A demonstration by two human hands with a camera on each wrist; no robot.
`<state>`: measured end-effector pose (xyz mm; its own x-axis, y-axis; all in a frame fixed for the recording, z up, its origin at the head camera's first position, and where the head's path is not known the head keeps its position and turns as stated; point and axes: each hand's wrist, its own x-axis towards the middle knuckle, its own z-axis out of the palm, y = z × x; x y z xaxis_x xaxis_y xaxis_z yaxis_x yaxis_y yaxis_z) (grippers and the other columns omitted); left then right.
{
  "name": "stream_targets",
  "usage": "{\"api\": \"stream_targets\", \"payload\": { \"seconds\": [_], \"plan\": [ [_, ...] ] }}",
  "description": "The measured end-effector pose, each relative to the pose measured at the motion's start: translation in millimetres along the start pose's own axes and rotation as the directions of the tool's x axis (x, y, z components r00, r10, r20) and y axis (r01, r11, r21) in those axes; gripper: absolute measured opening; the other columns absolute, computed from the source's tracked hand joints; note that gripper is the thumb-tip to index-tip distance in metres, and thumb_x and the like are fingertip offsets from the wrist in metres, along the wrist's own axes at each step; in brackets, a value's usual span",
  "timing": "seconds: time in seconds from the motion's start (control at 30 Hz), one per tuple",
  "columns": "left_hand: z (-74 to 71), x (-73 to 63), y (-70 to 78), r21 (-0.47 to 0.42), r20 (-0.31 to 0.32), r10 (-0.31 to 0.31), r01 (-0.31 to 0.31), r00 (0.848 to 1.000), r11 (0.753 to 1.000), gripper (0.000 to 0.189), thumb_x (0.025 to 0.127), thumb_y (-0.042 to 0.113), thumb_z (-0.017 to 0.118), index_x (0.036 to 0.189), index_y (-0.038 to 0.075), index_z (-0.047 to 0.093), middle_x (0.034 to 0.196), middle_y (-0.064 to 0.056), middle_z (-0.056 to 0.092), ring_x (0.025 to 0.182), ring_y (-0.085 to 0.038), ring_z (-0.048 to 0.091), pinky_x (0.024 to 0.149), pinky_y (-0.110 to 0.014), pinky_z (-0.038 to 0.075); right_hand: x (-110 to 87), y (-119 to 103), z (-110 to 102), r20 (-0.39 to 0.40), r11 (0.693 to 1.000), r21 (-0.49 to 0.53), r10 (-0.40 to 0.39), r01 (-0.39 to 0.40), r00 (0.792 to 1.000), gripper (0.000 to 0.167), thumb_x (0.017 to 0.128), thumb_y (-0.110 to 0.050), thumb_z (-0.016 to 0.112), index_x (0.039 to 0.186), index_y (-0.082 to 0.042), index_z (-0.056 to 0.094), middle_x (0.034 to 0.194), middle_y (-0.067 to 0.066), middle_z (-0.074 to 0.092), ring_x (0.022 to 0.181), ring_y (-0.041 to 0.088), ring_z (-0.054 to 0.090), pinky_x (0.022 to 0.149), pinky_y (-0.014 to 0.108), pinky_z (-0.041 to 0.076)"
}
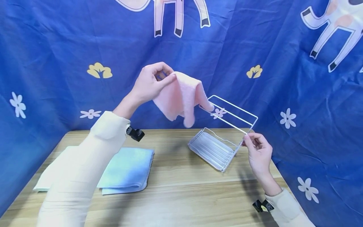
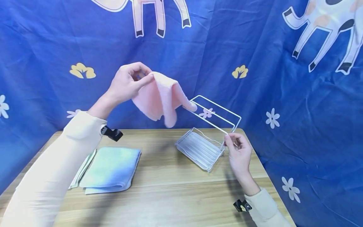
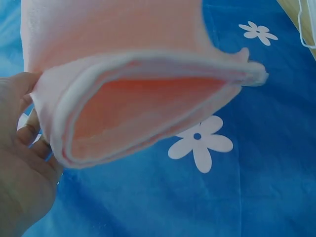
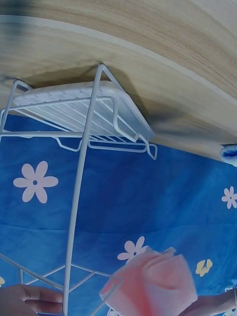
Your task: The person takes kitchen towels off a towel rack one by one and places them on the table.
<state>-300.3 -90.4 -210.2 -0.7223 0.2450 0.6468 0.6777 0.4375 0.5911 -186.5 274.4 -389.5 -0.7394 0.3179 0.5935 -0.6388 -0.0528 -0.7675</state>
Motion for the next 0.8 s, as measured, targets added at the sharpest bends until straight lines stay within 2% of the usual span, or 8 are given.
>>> {"api": "stream_targets", "payload": {
  "seconds": [0.27,0.53,0.8],
  "plan": [
    [-12.2,-17.0,1.4,0.067,0.058,-0.037,0.033,0.998,0.997,0.017,0.100,0.027,0.071,0.103,0.011,0.076,0.083,-0.001,0.065,0.073,-0.015,0.057,0.065,-0.024,0.042,-0.4,0,1,-0.003,1.000,-0.010,-0.004,0.004,1.000,0.010,0.097,0.010,0.066,0.098,0.001,0.071,0.080,0.002,0.073,0.069,0.008,0.071,0.070,0.020,0.061],
    [-24.6,-33.1,-2.9,0.100,0.065,-0.030,0.023,0.997,0.995,0.016,0.099,0.027,0.074,0.099,0.011,0.076,0.078,0.002,0.067,0.068,-0.014,0.058,0.063,-0.023,0.043,-0.4,0,1,-0.001,1.000,-0.003,0.000,0.000,1.000,0.009,0.097,0.010,0.066,0.098,0.002,0.071,0.080,0.003,0.073,0.069,0.008,0.071,0.070,0.021,0.061],
    [-38.2,-48.0,-8.8,0.141,0.077,-0.054,0.043,0.996,0.989,0.014,0.098,0.025,0.075,0.097,0.011,0.076,0.078,0.002,0.067,0.069,-0.013,0.058,0.065,-0.022,0.043,-0.7,1,2,0.002,1.000,-0.001,-0.009,0.009,1.000,0.010,0.097,0.010,0.066,0.098,0.002,0.071,0.080,0.002,0.073,0.069,0.008,0.070,0.070,0.021,0.061]
  ]
}}
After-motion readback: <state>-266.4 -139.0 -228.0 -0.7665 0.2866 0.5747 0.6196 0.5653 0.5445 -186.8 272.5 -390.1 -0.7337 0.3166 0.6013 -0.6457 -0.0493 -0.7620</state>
